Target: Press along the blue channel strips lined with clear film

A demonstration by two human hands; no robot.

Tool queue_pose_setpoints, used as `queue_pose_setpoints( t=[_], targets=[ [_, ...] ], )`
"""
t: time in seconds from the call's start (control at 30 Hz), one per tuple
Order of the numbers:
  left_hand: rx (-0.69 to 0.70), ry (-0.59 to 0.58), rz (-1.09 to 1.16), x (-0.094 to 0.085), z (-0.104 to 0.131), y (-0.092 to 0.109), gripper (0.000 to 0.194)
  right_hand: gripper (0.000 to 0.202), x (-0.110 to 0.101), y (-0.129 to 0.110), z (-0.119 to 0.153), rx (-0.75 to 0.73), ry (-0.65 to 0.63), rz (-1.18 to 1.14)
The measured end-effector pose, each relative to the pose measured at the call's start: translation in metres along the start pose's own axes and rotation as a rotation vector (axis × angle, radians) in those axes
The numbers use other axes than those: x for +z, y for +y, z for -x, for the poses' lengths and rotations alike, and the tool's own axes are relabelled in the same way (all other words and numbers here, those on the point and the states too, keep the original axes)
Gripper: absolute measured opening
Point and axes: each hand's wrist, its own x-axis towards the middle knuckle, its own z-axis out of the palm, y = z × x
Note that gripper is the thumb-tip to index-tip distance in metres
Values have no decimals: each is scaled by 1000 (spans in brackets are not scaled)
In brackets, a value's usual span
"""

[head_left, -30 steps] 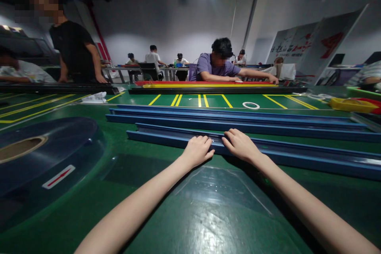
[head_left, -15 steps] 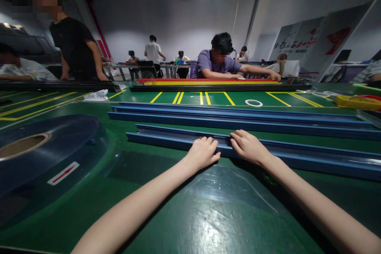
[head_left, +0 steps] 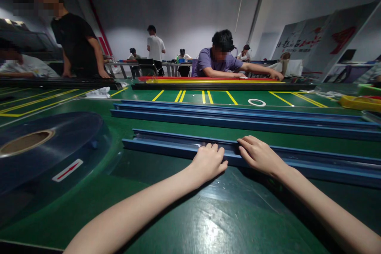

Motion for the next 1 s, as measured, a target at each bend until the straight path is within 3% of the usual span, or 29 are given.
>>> queue_pose_setpoints(
  t=[0.23, 0.63, 0.83, 1.0],
  targets=[
    [-36, 14, 42, -4, 12, -8, 39, 33, 0, 0, -3, 52, -17, -48],
    [-249, -68, 19, -20, 22, -61, 45, 52, -20, -6, -58, 163, -398, -123],
    [-368, -142, 26, -26, 29, -89, 43, 28, -16, -33, -86, 3, -323, -313],
    [-434, -166, 29, -31, 38, -101, 43, 23, -1, -44, -102, -20, -320, -426]
  ],
)
